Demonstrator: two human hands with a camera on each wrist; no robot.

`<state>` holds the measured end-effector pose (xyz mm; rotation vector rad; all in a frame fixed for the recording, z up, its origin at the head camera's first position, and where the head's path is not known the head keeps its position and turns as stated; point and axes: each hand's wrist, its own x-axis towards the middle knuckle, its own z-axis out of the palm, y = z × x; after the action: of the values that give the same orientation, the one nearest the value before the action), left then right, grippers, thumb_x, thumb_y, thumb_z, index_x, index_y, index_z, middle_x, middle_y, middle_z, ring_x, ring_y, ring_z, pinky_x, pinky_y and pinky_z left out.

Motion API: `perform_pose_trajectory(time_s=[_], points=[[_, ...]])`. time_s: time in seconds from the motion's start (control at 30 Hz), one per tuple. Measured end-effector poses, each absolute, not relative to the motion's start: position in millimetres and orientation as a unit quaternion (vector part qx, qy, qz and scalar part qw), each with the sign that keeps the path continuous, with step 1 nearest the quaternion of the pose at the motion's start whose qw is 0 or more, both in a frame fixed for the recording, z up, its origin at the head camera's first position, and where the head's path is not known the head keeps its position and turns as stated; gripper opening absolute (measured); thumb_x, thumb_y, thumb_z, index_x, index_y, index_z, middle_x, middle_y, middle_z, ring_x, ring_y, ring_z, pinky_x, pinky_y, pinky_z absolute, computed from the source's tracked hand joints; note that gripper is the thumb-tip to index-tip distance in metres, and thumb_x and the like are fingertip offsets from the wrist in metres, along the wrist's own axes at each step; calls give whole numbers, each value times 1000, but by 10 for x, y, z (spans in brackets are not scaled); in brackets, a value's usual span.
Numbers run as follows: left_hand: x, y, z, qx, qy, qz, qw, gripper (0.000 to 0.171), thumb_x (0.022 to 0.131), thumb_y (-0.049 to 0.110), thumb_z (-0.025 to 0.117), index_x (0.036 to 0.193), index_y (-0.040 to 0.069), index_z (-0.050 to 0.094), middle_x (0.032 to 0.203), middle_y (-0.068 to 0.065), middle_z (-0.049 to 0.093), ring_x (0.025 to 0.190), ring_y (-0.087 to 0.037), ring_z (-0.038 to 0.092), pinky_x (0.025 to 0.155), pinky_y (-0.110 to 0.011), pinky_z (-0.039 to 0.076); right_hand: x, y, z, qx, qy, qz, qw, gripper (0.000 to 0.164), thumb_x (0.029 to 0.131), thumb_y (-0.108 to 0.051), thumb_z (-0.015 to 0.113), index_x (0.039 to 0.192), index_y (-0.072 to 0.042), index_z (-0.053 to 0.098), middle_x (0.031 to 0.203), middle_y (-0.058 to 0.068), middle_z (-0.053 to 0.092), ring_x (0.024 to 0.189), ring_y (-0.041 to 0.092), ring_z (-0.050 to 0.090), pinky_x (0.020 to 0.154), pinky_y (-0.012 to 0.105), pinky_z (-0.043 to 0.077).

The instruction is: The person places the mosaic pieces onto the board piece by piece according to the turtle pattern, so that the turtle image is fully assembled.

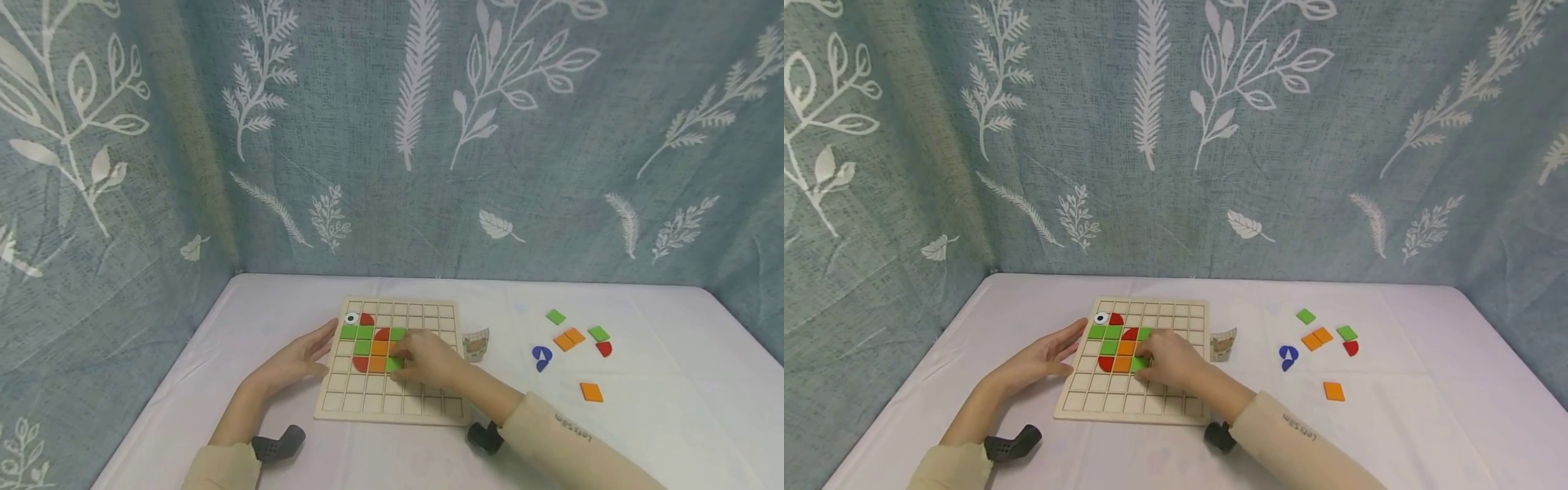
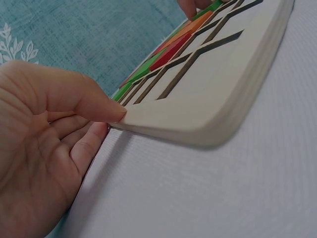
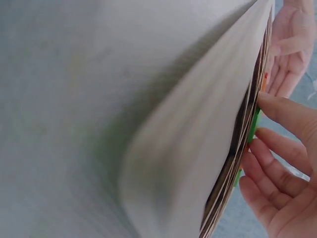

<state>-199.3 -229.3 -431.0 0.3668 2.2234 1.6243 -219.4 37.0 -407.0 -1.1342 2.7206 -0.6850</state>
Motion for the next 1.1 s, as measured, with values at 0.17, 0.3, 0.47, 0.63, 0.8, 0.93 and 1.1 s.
perform_pose_trajectory(time_s=[0.17,0.3,0.47,0.63,0.8,0.93,1.1], points=[[-1998,-2294,-4309,129,791,572,178,92,71,-7,61,147,-1,8,154,-18,3,138,-36,16,111,-42,20,-2207,378,-4074,-372,897,-229,63,29,76,-22,74,101,-5,70,87,-1,64,74,7,50,63,16,47],[-2004,-2291,-4316,123,796,567,175,92,71,-7,61,147,-1,9,154,-17,4,138,-35,17,111,-42,20,-2212,385,-4049,-372,896,-232,66,30,76,-21,73,102,-6,70,92,1,66,81,9,57,70,18,51],[-2012,-2283,-4325,116,799,565,172,92,71,-6,61,147,1,11,154,-15,6,139,-33,18,111,-41,20,-2224,422,-3930,-375,891,-245,73,26,79,-21,71,101,-7,70,97,2,69,94,17,63,80,27,54],[-2016,-2286,-4331,119,798,565,171,91,71,-6,61,147,0,11,154,-16,7,139,-34,18,111,-43,20,-2238,498,-3755,-384,881,-248,125,25,83,-23,65,102,-8,69,96,1,69,90,17,61,75,29,52],[-2008,-2290,-4338,120,797,567,173,91,71,-6,61,147,0,11,154,-16,6,139,-35,17,111,-42,20,-2239,573,-3616,-405,863,-236,187,28,86,-27,62,106,-8,67,97,0,67,86,13,61,70,22,51],[-1999,-2296,-4351,119,796,568,172,91,71,-6,61,147,0,11,154,-16,6,138,-35,17,111,-43,19,-2241,613,-3562,-415,855,-232,205,32,86,-31,61,109,-8,65,99,-1,66,89,13,61,72,22,50],[-1994,-2303,-4359,125,795,567,174,90,72,-6,61,147,1,11,154,-16,6,138,-35,17,112,-44,20,-2260,681,-3549,-414,854,-239,207,32,86,-33,61,106,-8,65,97,-1,66,88,13,61,73,23,51]])
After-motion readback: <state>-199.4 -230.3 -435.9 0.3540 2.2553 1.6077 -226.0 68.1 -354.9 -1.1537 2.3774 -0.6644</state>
